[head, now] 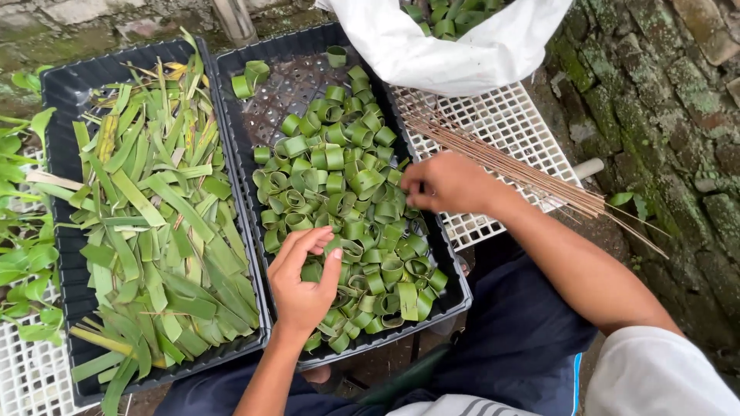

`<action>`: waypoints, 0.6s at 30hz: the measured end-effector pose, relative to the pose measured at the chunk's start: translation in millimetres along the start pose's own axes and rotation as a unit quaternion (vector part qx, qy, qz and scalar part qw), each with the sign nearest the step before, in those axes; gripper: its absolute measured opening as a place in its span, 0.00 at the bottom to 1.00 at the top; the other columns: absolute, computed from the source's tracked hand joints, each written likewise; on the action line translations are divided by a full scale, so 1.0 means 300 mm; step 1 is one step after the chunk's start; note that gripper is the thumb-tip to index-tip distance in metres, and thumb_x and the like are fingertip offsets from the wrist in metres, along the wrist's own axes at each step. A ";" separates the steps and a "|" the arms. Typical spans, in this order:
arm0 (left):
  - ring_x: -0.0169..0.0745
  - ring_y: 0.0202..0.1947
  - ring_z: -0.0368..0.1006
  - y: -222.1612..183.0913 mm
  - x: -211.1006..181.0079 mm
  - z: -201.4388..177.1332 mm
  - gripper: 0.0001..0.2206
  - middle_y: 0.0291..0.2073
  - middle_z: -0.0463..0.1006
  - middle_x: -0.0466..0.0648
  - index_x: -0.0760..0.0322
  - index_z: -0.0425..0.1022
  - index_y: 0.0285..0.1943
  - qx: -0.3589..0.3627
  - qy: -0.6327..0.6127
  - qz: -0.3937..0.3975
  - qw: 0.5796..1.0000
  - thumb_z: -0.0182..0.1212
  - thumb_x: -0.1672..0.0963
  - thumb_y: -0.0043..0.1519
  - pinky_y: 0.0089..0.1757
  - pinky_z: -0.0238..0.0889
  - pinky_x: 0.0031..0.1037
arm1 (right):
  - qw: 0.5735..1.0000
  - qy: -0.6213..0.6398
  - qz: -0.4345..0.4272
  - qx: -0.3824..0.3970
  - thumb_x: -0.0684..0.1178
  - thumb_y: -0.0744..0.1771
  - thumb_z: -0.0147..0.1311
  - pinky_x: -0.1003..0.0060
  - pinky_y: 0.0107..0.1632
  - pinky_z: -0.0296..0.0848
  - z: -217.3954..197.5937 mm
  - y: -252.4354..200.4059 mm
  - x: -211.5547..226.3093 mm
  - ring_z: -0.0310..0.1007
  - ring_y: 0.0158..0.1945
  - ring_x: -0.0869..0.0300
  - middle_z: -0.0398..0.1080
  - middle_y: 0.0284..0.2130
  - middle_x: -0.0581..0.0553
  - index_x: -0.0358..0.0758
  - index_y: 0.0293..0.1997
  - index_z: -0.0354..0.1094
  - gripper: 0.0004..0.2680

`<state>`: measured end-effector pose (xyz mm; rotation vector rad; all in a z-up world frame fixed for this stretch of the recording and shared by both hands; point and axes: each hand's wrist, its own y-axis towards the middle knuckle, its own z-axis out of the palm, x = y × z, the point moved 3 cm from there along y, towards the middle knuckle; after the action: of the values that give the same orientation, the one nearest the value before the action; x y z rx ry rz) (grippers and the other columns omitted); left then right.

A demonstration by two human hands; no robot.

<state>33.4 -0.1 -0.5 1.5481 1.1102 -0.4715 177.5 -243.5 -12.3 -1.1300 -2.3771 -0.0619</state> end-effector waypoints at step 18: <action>0.55 0.48 0.76 0.004 -0.041 0.046 0.17 0.46 0.80 0.59 0.69 0.76 0.57 0.123 -0.020 -0.014 0.992 0.66 0.61 0.58 0.47 0.71 0.42 | 0.892 0.436 -0.061 0.100 0.44 0.66 0.58 0.69 0.36 0.76 0.003 -0.030 0.202 0.74 0.31 0.64 0.82 0.34 0.42 0.33 0.48 0.73 0.08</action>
<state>32.2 -17.4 5.7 1.7299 1.0742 -0.6748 138.3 -205.9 16.2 -0.6424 -1.5882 -0.2936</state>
